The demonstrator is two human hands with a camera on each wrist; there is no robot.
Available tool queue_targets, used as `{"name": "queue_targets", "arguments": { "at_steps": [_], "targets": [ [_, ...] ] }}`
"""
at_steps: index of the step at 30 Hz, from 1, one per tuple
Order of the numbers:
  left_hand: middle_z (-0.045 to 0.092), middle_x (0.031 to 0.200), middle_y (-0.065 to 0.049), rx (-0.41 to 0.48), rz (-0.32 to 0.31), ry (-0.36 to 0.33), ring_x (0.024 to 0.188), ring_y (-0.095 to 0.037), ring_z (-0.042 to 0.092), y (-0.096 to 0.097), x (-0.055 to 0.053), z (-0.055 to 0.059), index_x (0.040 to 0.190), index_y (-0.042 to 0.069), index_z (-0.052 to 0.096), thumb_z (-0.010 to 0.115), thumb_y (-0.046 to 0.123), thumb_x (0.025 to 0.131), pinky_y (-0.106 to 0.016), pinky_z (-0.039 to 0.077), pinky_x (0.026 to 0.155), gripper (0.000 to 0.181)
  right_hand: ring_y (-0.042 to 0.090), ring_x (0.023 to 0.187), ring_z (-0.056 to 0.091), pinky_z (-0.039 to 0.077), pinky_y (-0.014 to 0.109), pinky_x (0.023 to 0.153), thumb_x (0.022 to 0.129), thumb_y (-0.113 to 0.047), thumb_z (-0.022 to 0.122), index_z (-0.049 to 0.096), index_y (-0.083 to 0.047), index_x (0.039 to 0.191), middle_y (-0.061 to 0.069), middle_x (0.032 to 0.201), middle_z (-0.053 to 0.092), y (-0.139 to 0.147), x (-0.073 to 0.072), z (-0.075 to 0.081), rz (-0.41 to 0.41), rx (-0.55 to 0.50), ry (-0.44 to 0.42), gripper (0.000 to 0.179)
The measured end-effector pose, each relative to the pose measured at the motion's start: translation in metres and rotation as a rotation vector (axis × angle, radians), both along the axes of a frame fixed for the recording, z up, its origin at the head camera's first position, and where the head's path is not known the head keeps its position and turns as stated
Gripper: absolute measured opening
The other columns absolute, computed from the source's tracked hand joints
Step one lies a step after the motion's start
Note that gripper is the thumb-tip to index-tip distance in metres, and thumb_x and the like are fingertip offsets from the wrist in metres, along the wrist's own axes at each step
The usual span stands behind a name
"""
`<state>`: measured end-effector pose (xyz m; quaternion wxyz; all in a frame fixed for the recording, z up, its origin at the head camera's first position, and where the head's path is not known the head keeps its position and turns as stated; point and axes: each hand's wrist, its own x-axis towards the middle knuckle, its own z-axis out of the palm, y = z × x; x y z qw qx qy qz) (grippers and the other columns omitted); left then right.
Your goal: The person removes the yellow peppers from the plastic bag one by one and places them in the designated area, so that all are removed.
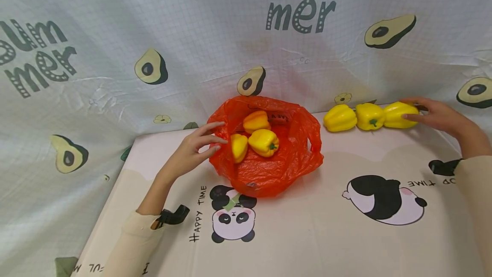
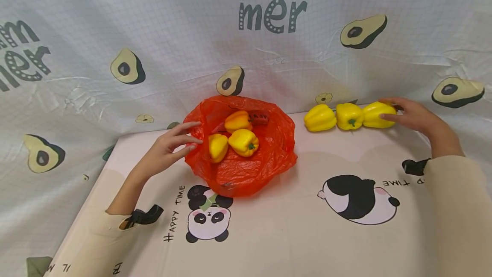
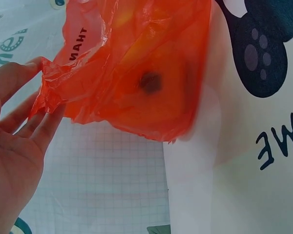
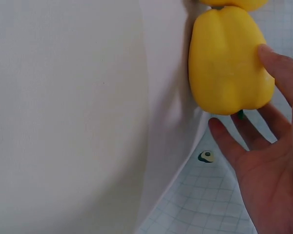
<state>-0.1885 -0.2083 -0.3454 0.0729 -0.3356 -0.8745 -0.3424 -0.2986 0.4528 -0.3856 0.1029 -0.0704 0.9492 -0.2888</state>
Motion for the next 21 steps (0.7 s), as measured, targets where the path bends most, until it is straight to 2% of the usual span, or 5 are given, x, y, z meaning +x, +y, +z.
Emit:
{"name": "queue_targets", "arguments": {
  "at_steps": [5, 10, 17, 21],
  "targets": [
    [0.050, 0.152, -0.006, 0.000, 0.001, -0.001, 0.140, -0.029, 0.045, -0.001, 0.001, 0.001, 0.117, 0.010, 0.076, 0.068, 0.005, 0.096, -0.044, 0.052, 0.103, 0.022, 0.064, 0.134, 0.021, 0.021, 0.081, 0.104, 0.102, -0.033, 0.062, 0.028, 0.007, 0.153, 0.043, 0.154, 0.018, 0.000, -0.001, 0.010, 0.024, 0.064, 0.038, 0.073],
    [0.050, 0.152, -0.007, -0.002, 0.003, -0.001, 0.140, -0.029, 0.045, 0.001, 0.001, 0.002, 0.116, 0.010, 0.076, 0.068, 0.005, 0.096, -0.046, 0.051, 0.104, 0.022, 0.066, 0.128, 0.031, 0.031, 0.080, 0.099, 0.104, -0.034, 0.058, 0.034, 0.006, 0.150, 0.045, 0.149, 0.026, -0.009, 0.002, 0.032, 0.045, 0.145, 0.125, 0.066],
    [0.050, 0.151, -0.008, -0.001, 0.003, 0.005, 0.139, -0.031, 0.046, 0.002, 0.000, 0.003, 0.116, 0.009, 0.076, 0.068, 0.004, 0.096, -0.047, 0.052, 0.103, 0.022, 0.062, 0.115, 0.053, 0.045, 0.073, 0.092, 0.102, -0.023, 0.063, 0.049, 0.000, 0.146, 0.037, 0.145, 0.045, -0.047, 0.019, 0.067, 0.179, 0.197, 0.304, 0.052],
    [0.051, 0.151, -0.009, -0.001, 0.004, 0.015, 0.139, -0.032, 0.046, 0.003, 0.000, 0.004, 0.115, 0.007, 0.076, 0.068, 0.003, 0.096, -0.048, 0.051, 0.103, 0.022, 0.058, 0.113, 0.058, 0.048, 0.072, 0.089, 0.099, -0.023, 0.066, 0.053, -0.009, 0.146, 0.030, 0.144, 0.052, -0.071, 0.032, 0.084, 0.248, 0.235, 0.342, 0.051]
  ]
}}
